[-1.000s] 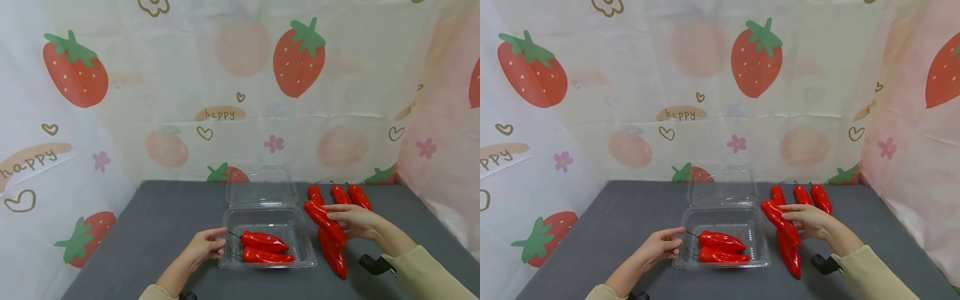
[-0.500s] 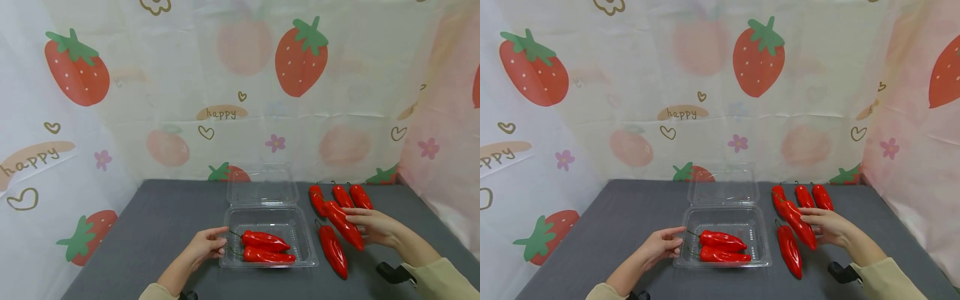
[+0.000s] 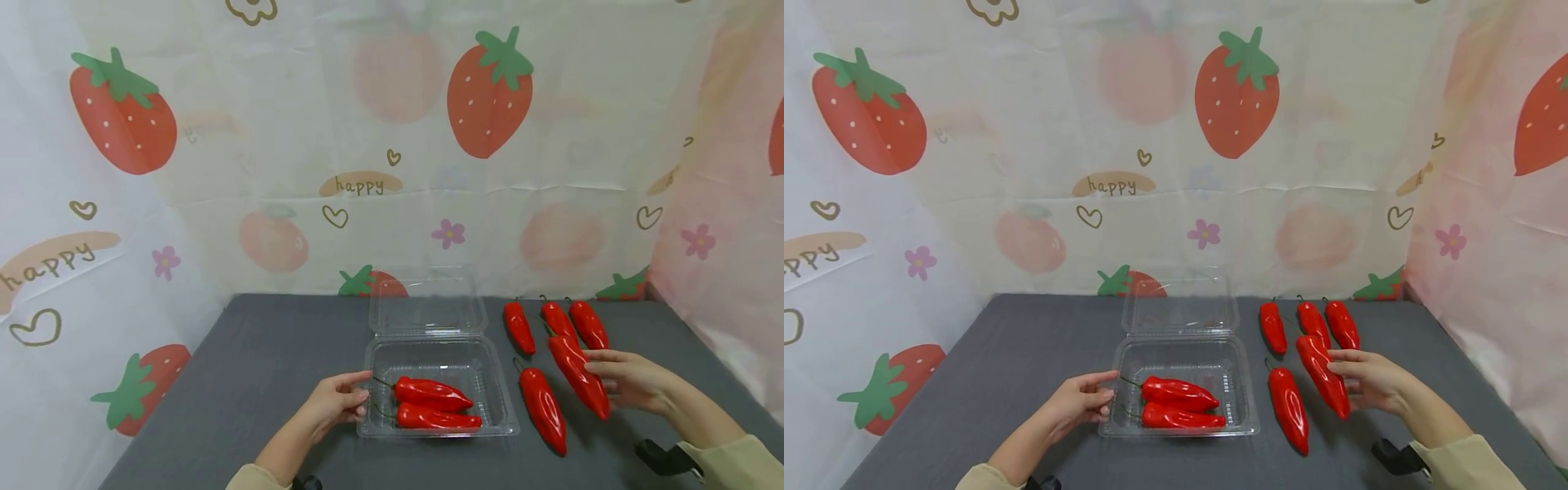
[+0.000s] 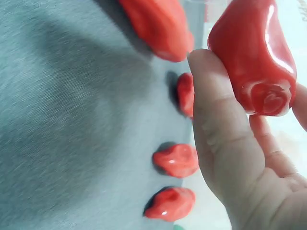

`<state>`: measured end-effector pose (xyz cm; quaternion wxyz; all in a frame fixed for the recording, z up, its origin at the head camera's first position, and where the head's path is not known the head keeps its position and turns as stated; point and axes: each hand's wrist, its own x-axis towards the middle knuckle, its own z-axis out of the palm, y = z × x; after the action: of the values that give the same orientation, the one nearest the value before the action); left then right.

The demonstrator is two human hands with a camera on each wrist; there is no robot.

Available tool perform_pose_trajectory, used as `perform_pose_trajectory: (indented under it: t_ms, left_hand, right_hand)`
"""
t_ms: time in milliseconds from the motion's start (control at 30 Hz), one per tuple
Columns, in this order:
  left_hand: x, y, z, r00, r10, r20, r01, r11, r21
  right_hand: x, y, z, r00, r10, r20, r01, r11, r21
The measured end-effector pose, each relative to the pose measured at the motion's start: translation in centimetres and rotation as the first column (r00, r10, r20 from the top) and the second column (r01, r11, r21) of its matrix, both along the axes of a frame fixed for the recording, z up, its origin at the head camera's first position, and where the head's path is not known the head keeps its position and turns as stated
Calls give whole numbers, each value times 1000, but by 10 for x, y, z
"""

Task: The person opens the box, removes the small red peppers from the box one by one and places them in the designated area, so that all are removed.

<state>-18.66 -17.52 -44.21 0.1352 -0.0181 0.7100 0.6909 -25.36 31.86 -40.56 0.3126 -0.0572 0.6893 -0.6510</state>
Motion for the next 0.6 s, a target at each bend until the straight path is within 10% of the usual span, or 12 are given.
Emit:
perform_pose_trajectory:
  t_ms: [233,600]
  left_hand:
    - [-2,0,0,1000,-8,10,9,1000,-7]
    - [-1,1,0,1000,1,6,-1,1000,2]
  right_hand:
    - [5,15,-15,999,19,44,-17,999,-46]
    - [9,28,-31,992,-112,58,103,985,137]
